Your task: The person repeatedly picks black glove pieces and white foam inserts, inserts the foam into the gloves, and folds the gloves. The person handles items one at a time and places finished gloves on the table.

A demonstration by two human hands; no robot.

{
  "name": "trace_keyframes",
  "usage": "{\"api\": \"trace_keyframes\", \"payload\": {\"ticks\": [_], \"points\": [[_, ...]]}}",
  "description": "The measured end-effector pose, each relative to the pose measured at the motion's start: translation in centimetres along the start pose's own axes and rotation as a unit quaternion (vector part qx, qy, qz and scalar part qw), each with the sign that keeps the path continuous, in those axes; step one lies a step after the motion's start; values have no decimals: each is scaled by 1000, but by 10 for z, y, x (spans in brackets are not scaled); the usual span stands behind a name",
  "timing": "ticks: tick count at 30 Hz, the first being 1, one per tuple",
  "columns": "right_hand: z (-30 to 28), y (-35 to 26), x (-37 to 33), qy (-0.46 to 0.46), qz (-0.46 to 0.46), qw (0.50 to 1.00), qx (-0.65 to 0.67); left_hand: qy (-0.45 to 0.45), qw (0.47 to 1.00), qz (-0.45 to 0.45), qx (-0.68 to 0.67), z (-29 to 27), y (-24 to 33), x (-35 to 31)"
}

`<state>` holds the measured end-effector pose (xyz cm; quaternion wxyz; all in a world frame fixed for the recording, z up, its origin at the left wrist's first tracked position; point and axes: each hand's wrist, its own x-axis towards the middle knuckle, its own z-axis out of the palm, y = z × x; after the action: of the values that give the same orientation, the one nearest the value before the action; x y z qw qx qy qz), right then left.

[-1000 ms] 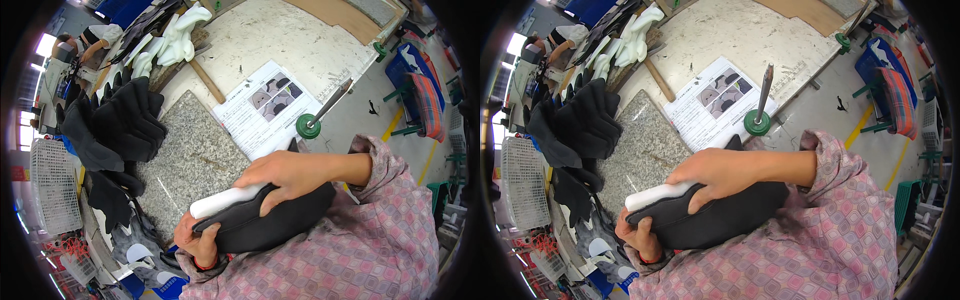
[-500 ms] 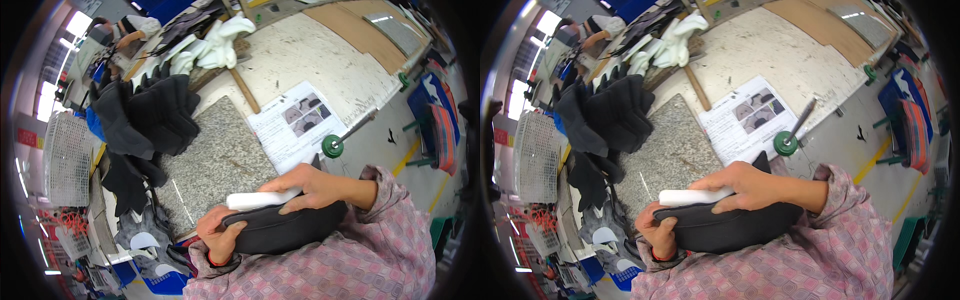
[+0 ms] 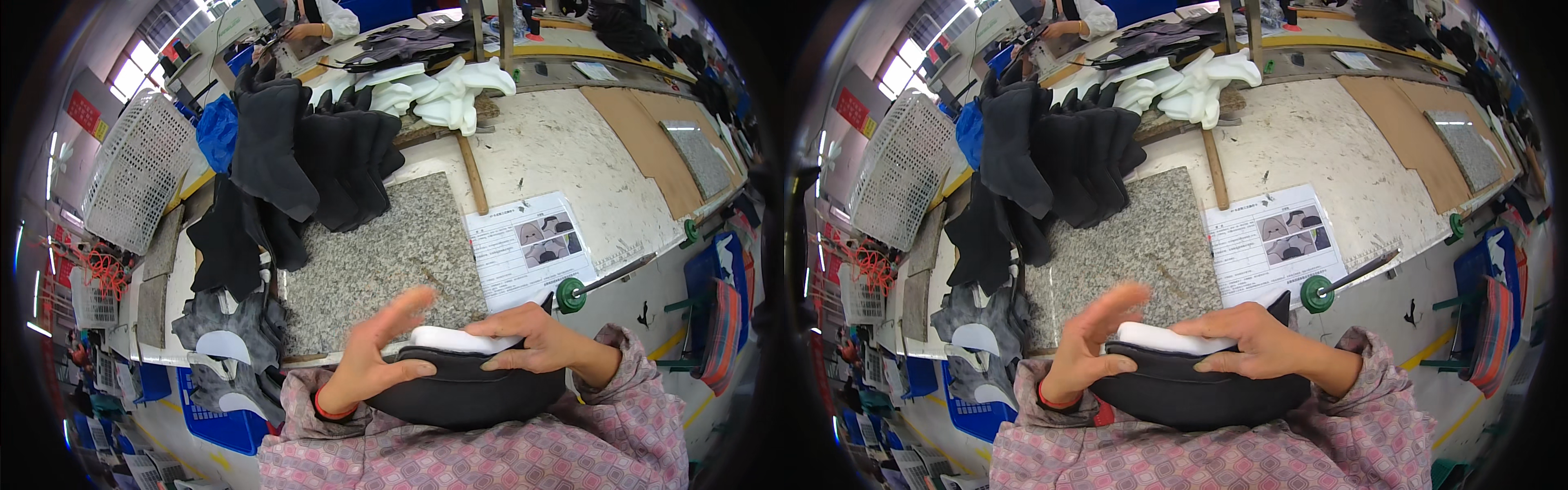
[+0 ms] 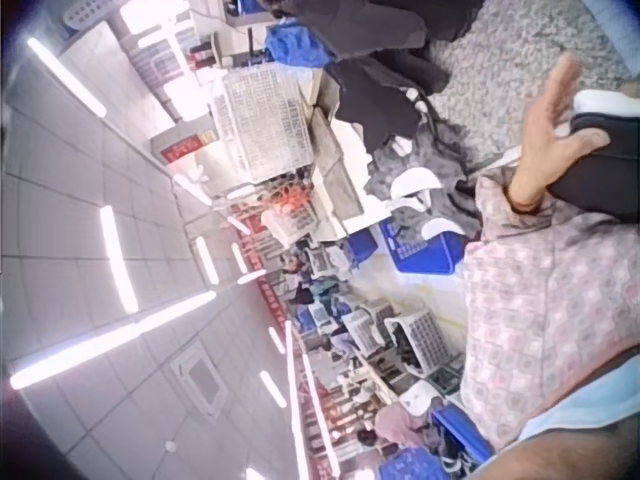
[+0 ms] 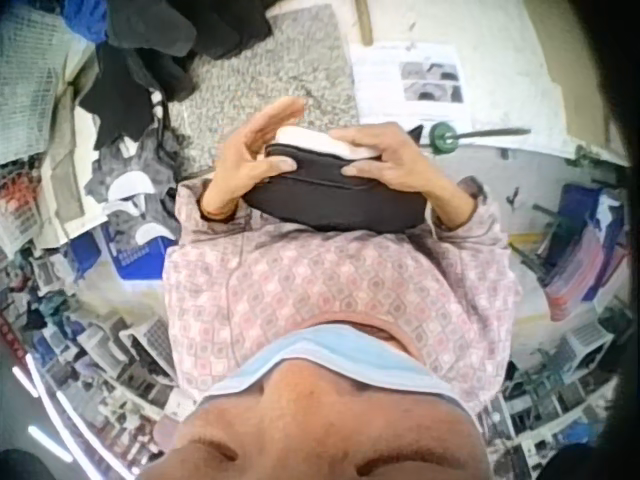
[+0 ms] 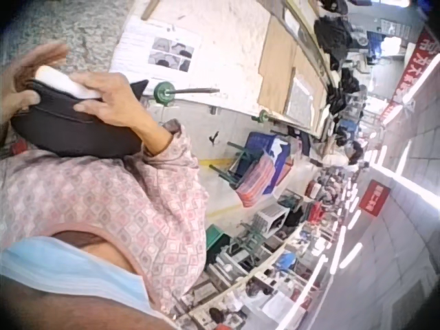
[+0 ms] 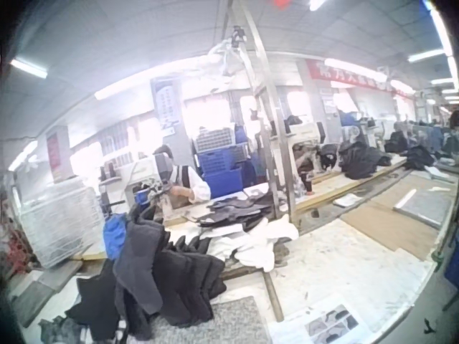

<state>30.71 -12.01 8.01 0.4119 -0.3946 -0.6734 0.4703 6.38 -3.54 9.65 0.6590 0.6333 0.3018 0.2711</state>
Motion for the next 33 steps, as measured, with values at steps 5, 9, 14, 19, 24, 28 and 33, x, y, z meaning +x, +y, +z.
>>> {"api": "trace_keyframes", "payload": {"ticks": [5,9,14,19,24,28,33], "points": [[4,3,-3,0,31,994,-108,-15,985,-93,-144,-1,-14,-1],[-10,6,-16,-20,35,999,-16,50,952,6,-301,-32,3,18],[-7,1,-7,-27,87,986,-138,50,968,188,-157,-40,1,28],[6,-5,3,-19,100,972,-213,-80,991,-65,-88,-11,-54,19],[19,-3,18,-67,-32,981,-181,-83,952,-137,-261,5,-50,29],[14,-33,38,-13,-125,980,-156,-89,992,19,-92,5,0,38],[-57,-102,48,291,-316,798,-422,294,824,470,116,-64,75,15]]}}
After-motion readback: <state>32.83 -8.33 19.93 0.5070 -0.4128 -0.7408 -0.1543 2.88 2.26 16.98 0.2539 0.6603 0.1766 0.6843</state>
